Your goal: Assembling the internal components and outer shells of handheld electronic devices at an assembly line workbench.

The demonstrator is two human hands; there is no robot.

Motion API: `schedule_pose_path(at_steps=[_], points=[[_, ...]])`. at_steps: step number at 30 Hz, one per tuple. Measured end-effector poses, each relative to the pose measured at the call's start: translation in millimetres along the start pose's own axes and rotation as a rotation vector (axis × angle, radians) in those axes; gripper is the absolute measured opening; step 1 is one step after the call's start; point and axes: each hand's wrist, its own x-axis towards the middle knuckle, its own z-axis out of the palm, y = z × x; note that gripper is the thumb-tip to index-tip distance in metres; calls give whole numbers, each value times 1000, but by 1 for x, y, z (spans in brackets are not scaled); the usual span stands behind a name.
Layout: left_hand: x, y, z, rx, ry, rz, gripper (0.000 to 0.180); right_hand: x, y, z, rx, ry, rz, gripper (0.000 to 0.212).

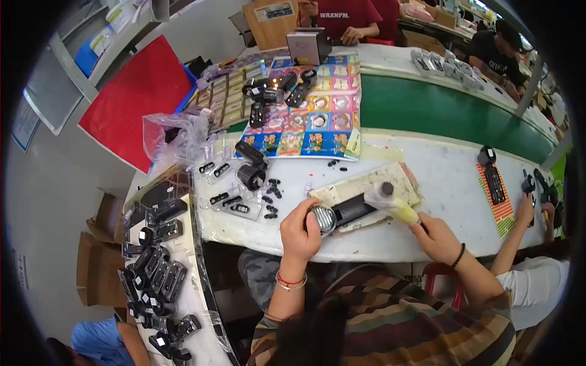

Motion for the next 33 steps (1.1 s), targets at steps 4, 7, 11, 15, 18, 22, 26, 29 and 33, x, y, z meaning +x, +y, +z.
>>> schedule_pose_path(at_steps=[4, 7, 11, 15, 18, 22, 26, 29, 33], points=[[-9, 11, 1, 19, 32, -47, 22, -3, 20, 4, 12, 77, -74, 22], [-4, -3, 5, 56, 49, 9, 28, 15, 33, 0, -103, 212, -49, 18], [2, 16, 1, 71, 8, -25, 39, 41, 91, -15, -394, 483, -11, 22], [-4, 28, 3, 52, 60, -55, 29, 69, 37, -15, -353, 513, -511, 48], [-6, 38, 2, 34, 111, -34, 33, 78, -49, 9, -479, 141, -927, 68], [-3, 69, -2, -442, 311, -226, 33, 111, -44, 46, -41, 295, -1034, 67], [-7, 49, -20, -1038, 233, -391, 37, 99, -56, 68, 562, -19, -758, 63], [-22, 47, -4, -790, -119, -408, 71, 82, -74, 70, 1058, -274, -495, 53], [-30, 56, 28, -793, -103, -455, 74, 84, -67, 74, 1157, -279, -398, 41]])
